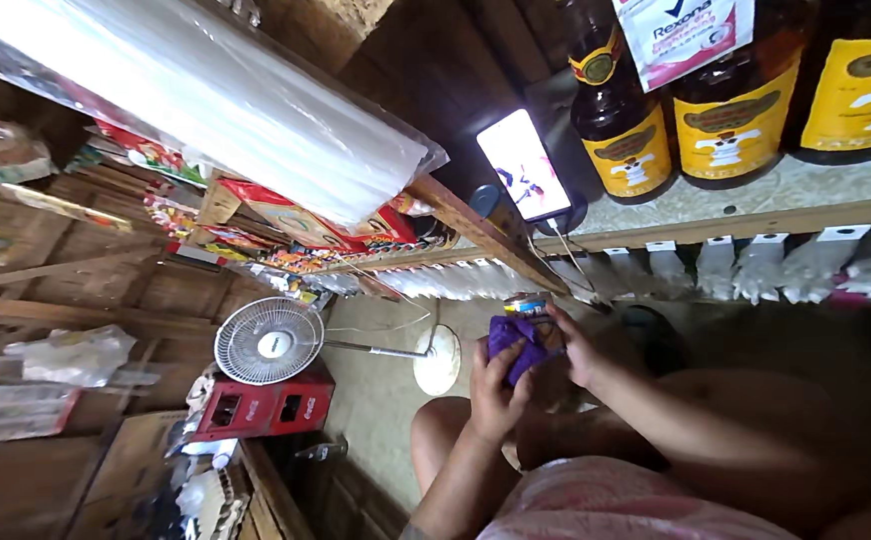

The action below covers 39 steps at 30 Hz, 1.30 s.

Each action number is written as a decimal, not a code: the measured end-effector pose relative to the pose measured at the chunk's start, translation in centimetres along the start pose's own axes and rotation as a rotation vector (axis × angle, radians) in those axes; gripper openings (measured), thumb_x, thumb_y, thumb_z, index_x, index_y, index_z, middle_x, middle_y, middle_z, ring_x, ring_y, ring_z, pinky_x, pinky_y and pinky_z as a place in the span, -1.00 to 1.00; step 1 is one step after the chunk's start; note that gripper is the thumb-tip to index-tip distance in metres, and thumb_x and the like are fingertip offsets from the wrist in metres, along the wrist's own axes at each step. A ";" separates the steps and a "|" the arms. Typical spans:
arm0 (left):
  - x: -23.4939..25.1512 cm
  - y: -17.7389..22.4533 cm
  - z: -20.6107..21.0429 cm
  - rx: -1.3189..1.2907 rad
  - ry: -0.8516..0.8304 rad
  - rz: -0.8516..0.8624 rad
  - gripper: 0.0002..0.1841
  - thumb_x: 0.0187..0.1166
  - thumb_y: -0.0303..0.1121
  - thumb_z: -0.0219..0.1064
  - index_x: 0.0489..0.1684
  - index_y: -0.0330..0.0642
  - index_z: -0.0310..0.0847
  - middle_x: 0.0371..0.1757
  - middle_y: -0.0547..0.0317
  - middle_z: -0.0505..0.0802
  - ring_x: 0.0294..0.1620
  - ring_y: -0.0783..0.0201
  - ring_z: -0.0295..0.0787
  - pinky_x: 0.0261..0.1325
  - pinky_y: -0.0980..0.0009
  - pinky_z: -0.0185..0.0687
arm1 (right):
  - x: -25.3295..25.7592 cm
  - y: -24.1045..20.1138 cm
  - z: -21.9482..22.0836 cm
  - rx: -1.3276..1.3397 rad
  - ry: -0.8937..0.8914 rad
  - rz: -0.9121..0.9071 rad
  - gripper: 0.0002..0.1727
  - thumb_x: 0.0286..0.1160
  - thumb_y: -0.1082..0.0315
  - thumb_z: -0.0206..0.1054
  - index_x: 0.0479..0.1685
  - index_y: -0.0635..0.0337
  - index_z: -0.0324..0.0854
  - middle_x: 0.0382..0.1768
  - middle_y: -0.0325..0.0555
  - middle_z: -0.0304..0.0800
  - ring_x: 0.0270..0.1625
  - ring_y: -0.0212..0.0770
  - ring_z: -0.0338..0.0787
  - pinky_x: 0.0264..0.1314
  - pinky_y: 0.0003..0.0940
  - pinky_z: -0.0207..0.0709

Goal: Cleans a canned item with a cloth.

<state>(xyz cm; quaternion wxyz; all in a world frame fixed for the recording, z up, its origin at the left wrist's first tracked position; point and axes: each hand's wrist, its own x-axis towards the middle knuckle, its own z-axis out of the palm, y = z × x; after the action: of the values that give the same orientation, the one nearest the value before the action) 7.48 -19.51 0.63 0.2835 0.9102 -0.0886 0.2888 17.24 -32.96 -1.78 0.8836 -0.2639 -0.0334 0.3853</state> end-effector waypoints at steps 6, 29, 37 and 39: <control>0.5 -1.3 -0.9 -0.130 0.055 -0.120 -0.57 0.61 -0.06 0.33 0.33 -0.09 0.66 0.16 0.05 0.73 0.21 0.38 0.65 0.32 0.39 0.60 | 0.0 0.5 -0.1 0.012 -0.055 0.047 -0.27 0.48 -0.21 0.22 0.50 0.10 0.30 0.10 -0.19 0.74 0.12 -0.32 0.78 0.18 -0.33 0.72; 0.6 -1.7 -1.0 -0.106 0.118 -0.140 -0.58 0.60 -0.11 0.35 0.30 -0.16 0.67 0.13 0.03 0.74 0.19 0.36 0.63 0.31 0.38 0.57 | 0.3 0.5 -0.3 0.046 -0.115 0.101 -0.41 0.77 -0.08 -0.09 0.61 0.07 0.19 0.22 -0.13 0.70 0.23 -0.25 0.76 0.27 -0.27 0.70; -0.2 -0.1 -0.1 0.006 -0.036 -0.023 -0.62 0.60 -0.03 0.34 0.22 0.00 0.71 0.18 -0.07 0.69 0.16 0.33 0.70 0.21 0.41 0.68 | 0.8 0.2 -0.6 0.038 0.003 0.051 -0.47 0.86 -0.02 -0.29 0.37 0.12 0.42 -0.03 -0.20 0.79 0.03 -0.36 0.80 0.13 -0.39 0.70; 0.2 -0.8 -0.6 -0.049 0.010 -0.071 -0.61 0.60 -0.06 0.34 0.26 -0.03 0.70 0.18 -0.03 0.71 0.21 0.33 0.66 0.30 0.39 0.62 | 0.3 0.1 -0.1 -0.005 0.007 0.076 -0.46 0.86 -0.05 -0.20 0.52 0.13 0.29 0.09 -0.16 0.73 0.11 -0.32 0.78 0.18 -0.34 0.70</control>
<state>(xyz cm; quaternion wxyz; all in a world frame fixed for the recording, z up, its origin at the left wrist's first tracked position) 7.59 -18.53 0.76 0.3161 0.9041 -0.0617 0.2810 17.41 -32.69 -1.95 0.8677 -0.2687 -0.0211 0.4177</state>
